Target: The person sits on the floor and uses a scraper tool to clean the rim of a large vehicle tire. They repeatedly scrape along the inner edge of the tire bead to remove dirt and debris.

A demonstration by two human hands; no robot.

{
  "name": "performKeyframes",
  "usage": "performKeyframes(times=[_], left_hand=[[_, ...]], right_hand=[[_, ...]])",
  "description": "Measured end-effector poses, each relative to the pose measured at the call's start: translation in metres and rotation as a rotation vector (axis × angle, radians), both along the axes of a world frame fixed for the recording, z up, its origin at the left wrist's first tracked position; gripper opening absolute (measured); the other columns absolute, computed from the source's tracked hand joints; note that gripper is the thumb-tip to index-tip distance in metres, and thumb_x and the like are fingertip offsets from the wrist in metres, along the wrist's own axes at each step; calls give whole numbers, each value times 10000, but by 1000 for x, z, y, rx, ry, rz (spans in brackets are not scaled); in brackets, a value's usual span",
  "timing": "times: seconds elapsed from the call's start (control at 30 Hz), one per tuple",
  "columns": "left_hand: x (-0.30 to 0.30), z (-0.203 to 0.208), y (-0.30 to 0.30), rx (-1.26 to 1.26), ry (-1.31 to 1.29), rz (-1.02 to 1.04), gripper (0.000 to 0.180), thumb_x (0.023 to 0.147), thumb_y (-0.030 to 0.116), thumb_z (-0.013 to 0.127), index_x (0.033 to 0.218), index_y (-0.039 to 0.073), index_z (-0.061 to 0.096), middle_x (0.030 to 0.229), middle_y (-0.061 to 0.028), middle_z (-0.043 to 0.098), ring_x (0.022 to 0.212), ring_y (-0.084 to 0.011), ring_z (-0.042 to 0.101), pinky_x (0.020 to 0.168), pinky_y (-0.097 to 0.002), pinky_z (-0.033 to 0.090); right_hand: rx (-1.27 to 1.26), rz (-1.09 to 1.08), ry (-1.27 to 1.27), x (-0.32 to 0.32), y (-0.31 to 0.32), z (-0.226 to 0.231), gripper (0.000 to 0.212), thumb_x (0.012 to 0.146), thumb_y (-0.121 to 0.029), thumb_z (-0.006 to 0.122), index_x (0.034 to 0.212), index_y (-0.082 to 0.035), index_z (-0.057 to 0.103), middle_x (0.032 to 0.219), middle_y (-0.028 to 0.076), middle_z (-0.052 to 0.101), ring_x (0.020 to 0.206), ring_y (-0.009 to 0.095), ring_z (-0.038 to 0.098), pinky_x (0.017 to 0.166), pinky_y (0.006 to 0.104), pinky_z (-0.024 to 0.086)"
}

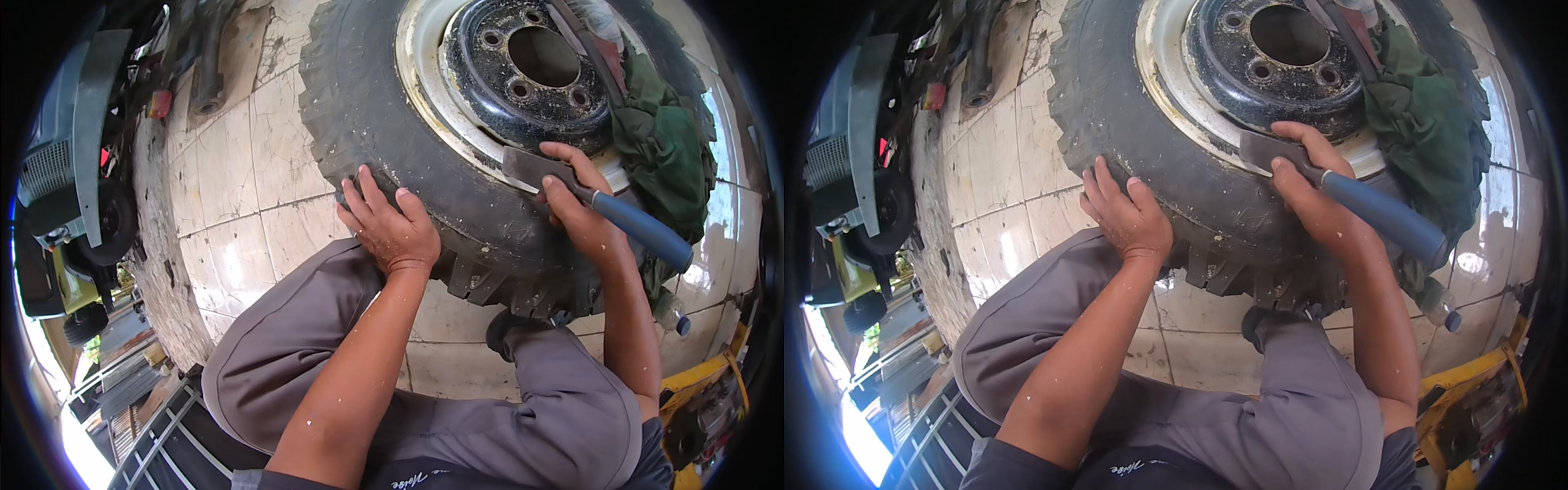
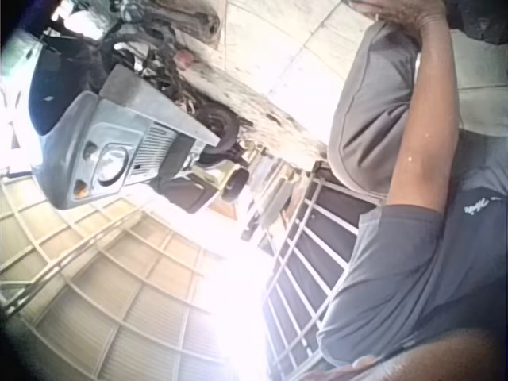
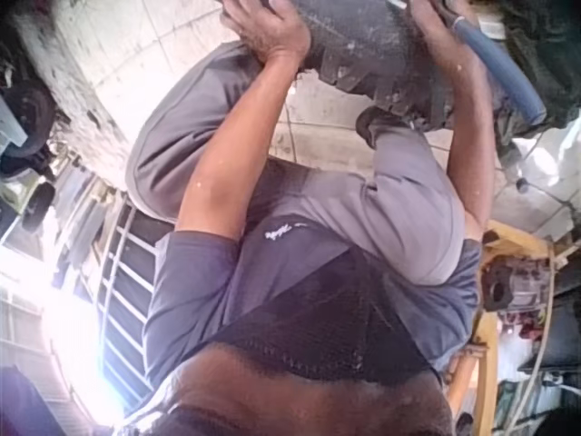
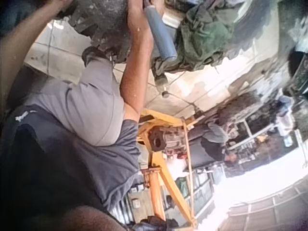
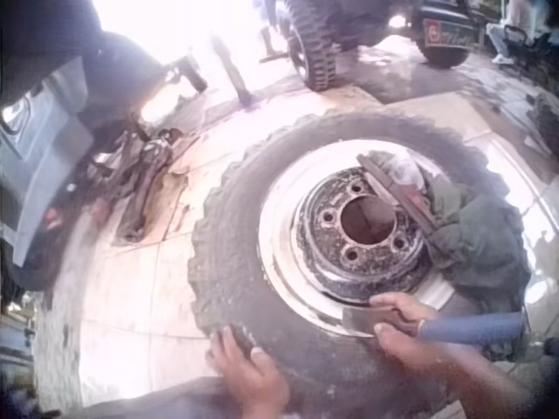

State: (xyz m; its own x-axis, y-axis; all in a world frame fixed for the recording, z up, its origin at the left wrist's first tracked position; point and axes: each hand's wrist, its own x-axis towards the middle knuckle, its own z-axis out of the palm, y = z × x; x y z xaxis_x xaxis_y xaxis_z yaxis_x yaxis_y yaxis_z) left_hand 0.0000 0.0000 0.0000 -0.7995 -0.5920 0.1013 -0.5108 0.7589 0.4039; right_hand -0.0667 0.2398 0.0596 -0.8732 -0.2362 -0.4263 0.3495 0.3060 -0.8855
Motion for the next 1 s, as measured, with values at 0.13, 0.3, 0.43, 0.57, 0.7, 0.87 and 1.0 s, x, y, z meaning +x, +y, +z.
performKeyframes(times=[0.13,0.3,0.43,0.57,0.7,0.87,1.0], left_hand=[[2,-2,0,-40,23,-20,646,974,310,448,1537,15,335,1555,-318,303,1401,-575,249,1172,-612,213],[0,0,0,-44,19,0,642,975,316,444,1535,19,341,1553,-316,306,1400,-570,253,1171,-608,218],[0,-4,-2,-70,42,-13,640,975,319,446,1533,21,348,1551,-313,312,1397,-567,260,1170,-604,223],[0,-5,-1,-78,29,-6,639,972,315,451,1530,20,350,1548,-310,320,1398,-558,267,1170,-601,224],[1,-2,1,-47,39,2,635,969,307,456,1526,18,358,1544,-309,328,1399,-552,270,1171,-600,222],[-1,-4,-1,-73,55,-11,632,968,300,456,1510,-12,368,1523,-327,345,1391,-542,294,1179,-593,209],[0,-5,-2,-74,77,-33,641,964,311,459,1513,-6,366,1528,-327,335,1395,-548,282,1180,-599,203]], right_hand=[[49,76,388,13,6,-17,423,934,-92,694,1353,-73,640,1074,123,732,941,185,679,859,279,510],[30,66,415,31,4,-19,378,912,-62,710,1289,-47,682,1085,158,742,986,228,713,902,304,517],[37,84,556,31,0,-19,375,903,-52,712,1278,-48,687,1035,153,741,927,232,713,862,310,527],[92,152,619,28,2,-19,389,891,-28,708,1279,-50,683,993,157,733,862,249,705,829,309,531],[19,117,744,29,3,-30,405,887,-9,700,1289,-51,675,968,154,726,828,249,694,813,306,532],[57,153,673,28,6,-25,398,890,-8,698,1285,-54,677,951,154,718,816,259,690,805,308,534],[101,229,621,25,5,-19,399,889,-6,701,1285,-55,677,946,157,714,804,273,688,796,311,534]])
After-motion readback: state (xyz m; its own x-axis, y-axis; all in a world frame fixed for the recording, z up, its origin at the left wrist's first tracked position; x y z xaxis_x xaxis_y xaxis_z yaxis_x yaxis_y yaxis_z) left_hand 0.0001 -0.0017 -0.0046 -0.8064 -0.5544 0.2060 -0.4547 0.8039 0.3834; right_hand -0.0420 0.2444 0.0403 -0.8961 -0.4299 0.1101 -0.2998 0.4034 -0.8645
